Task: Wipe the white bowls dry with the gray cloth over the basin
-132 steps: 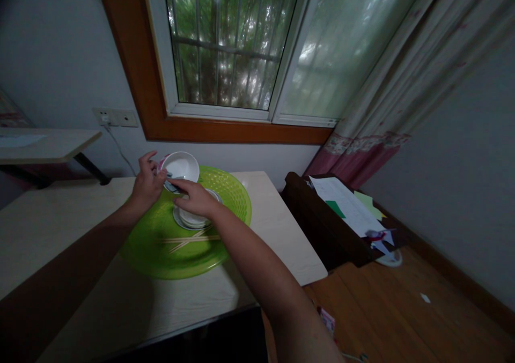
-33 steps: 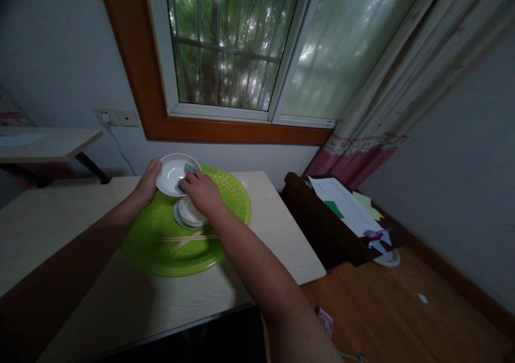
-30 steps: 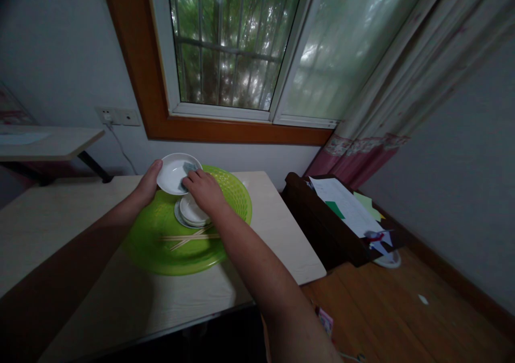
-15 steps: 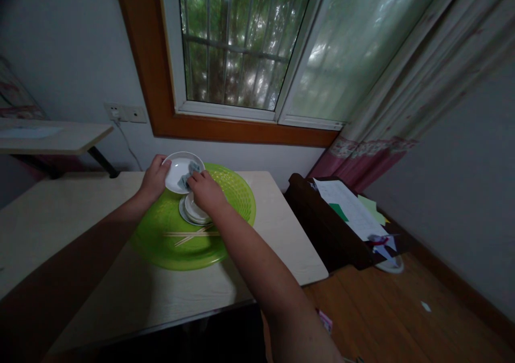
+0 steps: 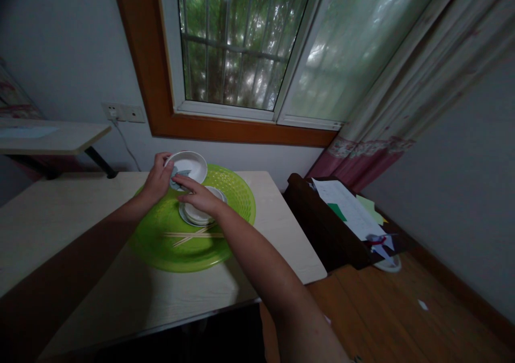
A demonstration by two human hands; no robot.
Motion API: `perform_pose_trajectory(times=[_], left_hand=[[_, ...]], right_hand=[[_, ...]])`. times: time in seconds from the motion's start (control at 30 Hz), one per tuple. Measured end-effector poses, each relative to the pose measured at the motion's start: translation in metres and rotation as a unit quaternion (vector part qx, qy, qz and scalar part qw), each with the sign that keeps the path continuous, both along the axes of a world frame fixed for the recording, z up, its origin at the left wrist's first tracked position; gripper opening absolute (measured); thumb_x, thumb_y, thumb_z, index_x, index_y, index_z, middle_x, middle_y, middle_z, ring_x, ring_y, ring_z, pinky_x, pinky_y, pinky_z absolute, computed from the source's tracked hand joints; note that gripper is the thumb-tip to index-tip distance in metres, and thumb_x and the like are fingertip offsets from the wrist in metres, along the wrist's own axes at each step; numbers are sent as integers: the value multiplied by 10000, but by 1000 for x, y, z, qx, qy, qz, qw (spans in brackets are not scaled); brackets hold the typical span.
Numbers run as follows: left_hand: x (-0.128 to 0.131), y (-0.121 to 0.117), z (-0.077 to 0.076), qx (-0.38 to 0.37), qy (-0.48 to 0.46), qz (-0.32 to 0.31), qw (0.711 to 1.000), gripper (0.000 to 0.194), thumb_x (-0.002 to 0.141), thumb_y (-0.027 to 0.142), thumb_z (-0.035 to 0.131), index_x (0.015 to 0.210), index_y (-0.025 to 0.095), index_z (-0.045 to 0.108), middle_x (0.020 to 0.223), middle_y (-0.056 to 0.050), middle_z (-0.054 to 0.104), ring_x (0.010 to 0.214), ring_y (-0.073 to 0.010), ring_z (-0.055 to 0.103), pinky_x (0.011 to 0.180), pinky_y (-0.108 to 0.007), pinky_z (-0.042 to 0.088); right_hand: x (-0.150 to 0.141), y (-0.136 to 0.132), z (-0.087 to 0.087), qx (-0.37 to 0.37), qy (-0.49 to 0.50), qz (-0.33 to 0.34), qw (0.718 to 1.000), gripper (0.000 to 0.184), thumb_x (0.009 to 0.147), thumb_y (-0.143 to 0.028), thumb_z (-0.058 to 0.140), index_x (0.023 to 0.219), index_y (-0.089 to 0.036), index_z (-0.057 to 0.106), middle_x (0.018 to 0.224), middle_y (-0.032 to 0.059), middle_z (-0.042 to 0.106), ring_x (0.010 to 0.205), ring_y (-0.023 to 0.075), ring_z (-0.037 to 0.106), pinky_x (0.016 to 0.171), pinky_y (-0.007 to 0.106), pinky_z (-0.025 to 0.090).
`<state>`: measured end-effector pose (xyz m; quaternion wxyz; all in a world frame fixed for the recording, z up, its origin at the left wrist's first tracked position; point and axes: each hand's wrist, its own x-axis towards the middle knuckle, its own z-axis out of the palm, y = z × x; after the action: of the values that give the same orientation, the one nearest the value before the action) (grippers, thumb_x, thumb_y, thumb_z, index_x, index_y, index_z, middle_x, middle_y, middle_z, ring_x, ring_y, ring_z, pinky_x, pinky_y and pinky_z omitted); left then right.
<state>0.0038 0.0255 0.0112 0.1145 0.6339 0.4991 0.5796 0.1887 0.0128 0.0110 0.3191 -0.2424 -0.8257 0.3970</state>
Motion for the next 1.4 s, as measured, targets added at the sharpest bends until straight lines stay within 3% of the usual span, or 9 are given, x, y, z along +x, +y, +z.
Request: perform_pose_trajectory(times=[0.17, 0.4, 0.63, 0.73, 0.83, 0.97, 1.13, 1.27, 1.4], left_hand=[[2, 1, -1, -7, 6, -17, 1000, 301, 970, 436, 454, 1215, 264, 486, 1231, -100, 607, 1152, -240, 588, 1087, -468, 449], [-3, 1, -1, -12, 20, 16, 1000, 304, 977, 462, 433, 1189, 255, 498, 1178, -110, 626, 1106, -264, 605, 1032, -459, 466], [-6, 5, -3, -12, 3, 39, 999, 321, 958, 497, 480, 1154, 250, 537, 1118, -105, 655, 1083, -277, 635, 1006, -435, 474], [-5, 5, -2, -16, -2, 45, 999, 326, 954, 500, 485, 1145, 244, 549, 1113, -110, 663, 1073, -282, 642, 1004, -440, 474], [-4, 3, 0, -21, 15, 53, 998, 332, 977, 475, 443, 1182, 229, 533, 1138, -120, 656, 1081, -281, 636, 1014, -456, 467], [-4, 1, 3, -16, 28, 59, 998, 327, 988, 442, 432, 1212, 217, 511, 1145, -129, 649, 1083, -284, 629, 1006, -469, 469], [-5, 4, -2, -5, 43, 56, 997, 326, 992, 436, 427, 1233, 224, 490, 1194, -129, 632, 1123, -271, 618, 1034, -472, 463], [-5, 7, -9, 4, 50, 27, 998, 329, 991, 453, 426, 1246, 251, 475, 1241, -117, 602, 1172, -247, 603, 1065, -444, 456], [-1, 7, -11, -23, 51, -14, 998, 402, 994, 460, 413, 1318, 222, 427, 1194, -118, 589, 1076, -225, 609, 1010, -439, 482]], right_hand=[[4, 0, 5, 21, -36, -14, 999, 702, 823, -89, 647, 1498, -247, 533, 1599, 86, 479, 1499, 202, 431, 1252, 438, 322], [7, 9, 0, 147, -96, -46, 983, 512, 836, -91, 631, 1331, -216, 684, 1414, 88, 663, 1347, 212, 593, 1176, 413, 426], [12, 2, 10, 290, -253, -143, 912, 384, 910, -154, 582, 1271, -167, 714, 1413, 122, 656, 1298, 254, 609, 1120, 398, 469], [13, -5, 17, 335, -288, -181, 879, 358, 938, -155, 550, 1263, -163, 702, 1448, 137, 624, 1390, 289, 516, 1132, 463, 444], [12, -10, 19, 352, -293, -197, 867, 379, 960, -135, 495, 1297, -127, 668, 1480, 158, 591, 1449, 302, 442, 1147, 496, 422], [7, -11, 15, 336, -276, -181, 882, 416, 922, -150, 545, 1321, -104, 654, 1465, 170, 598, 1406, 295, 490, 1162, 454, 422], [7, -2, 3, 274, -225, -97, 930, 530, 872, -141, 579, 1400, -115, 611, 1445, 154, 623, 1331, 247, 585, 1174, 396, 427], [8, 9, -7, 221, -153, -37, 962, 661, 814, -69, 563, 1474, -105, 538, 1517, 157, 562, 1422, 240, 518, 1230, 408, 368], [6, 17, -13, 159, -75, -9, 984, 804, 752, -37, 582, 1541, -135, 456, 1621, 139, 436, 1519, 232, 391, 1288, 429, 267]])
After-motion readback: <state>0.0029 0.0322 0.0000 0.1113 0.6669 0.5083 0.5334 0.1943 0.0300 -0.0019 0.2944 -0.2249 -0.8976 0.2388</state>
